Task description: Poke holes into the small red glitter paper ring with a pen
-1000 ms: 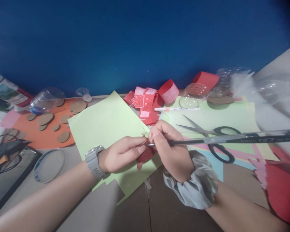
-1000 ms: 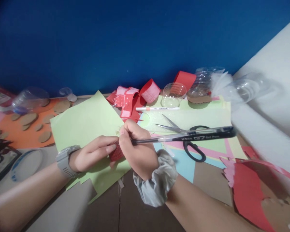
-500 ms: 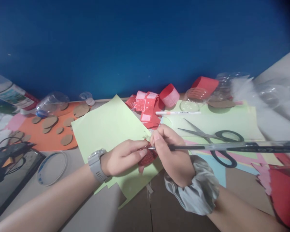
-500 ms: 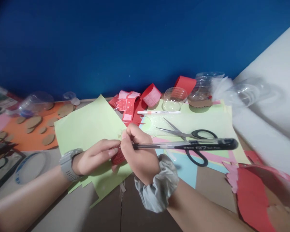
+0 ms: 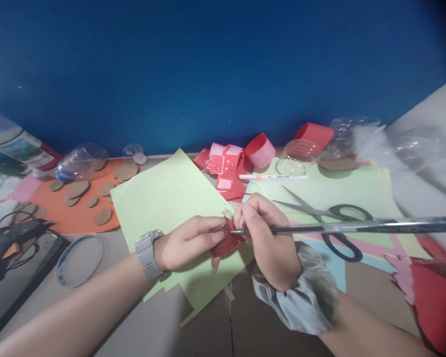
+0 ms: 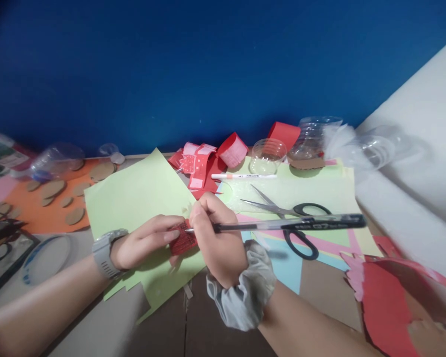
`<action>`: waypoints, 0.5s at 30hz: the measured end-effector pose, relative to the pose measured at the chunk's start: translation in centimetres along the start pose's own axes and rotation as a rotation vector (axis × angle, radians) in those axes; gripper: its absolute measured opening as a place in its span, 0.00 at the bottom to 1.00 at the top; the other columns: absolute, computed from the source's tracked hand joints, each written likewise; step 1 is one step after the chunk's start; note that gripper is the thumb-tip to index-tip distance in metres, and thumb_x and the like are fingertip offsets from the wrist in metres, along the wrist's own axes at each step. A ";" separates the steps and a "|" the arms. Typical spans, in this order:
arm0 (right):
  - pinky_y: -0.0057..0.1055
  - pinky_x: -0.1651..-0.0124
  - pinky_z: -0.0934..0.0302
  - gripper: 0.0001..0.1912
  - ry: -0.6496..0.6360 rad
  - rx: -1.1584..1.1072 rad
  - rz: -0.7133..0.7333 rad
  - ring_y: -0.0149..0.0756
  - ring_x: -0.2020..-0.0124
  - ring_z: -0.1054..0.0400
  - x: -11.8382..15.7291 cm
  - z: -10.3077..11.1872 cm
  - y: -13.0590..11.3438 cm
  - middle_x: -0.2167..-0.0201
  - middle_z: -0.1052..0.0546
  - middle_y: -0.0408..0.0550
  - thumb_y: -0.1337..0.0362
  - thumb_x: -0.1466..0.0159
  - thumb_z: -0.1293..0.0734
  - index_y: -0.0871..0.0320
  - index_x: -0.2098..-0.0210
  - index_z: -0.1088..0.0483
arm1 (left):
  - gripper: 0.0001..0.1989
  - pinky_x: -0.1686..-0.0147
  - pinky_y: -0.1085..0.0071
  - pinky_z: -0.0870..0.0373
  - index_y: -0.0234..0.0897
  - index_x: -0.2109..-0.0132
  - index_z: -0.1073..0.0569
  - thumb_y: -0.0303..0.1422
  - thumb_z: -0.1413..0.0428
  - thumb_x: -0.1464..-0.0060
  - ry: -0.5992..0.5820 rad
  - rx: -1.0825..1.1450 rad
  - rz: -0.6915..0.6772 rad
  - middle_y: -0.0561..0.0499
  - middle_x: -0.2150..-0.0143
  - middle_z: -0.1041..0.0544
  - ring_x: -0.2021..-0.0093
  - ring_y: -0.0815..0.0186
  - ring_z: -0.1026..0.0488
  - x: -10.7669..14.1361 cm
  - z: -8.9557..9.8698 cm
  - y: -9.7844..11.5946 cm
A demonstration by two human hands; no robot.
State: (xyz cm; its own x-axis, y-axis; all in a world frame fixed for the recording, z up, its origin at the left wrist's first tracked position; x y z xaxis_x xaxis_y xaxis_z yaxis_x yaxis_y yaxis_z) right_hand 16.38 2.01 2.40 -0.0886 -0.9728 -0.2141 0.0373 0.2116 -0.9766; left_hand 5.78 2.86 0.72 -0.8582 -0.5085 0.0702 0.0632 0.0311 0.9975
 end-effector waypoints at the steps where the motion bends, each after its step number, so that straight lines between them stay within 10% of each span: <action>1: 0.25 0.77 0.53 0.15 0.016 -0.029 -0.003 0.25 0.80 0.49 0.1 0.1 0.0 0.82 0.42 0.37 0.68 0.34 0.44 0.57 0.78 0.44 | 0.13 0.72 0.73 0.31 0.30 0.65 0.34 0.37 0.54 0.37 -0.011 0.043 0.019 0.50 0.75 0.31 0.76 0.69 0.31 0.0 0.0 -0.1; 15: 0.26 0.77 0.52 0.15 -0.029 0.058 -0.034 0.26 0.80 0.50 0.0 -0.3 0.2 0.83 0.45 0.36 0.66 0.34 0.44 0.56 0.78 0.44 | 0.10 0.80 0.80 0.35 0.32 0.65 0.33 0.35 0.48 0.41 -0.038 0.014 0.140 0.56 0.79 0.34 0.81 0.74 0.33 0.0 -0.2 -1.2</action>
State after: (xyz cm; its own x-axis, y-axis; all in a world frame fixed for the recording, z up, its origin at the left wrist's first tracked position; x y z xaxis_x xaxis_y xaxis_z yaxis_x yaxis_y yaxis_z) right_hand 16.06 2.04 2.24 -0.0621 -0.9818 -0.1796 0.0923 0.1735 -0.9805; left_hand 5.85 2.64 -0.44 -0.8602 -0.4653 0.2088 0.1769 0.1118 0.9779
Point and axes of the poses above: each hand's wrist, its own x-axis away from the middle knuckle, its own z-axis out of the back of the hand, y = z × x, the point moved 7 cm from there along -x, towards the middle knuckle
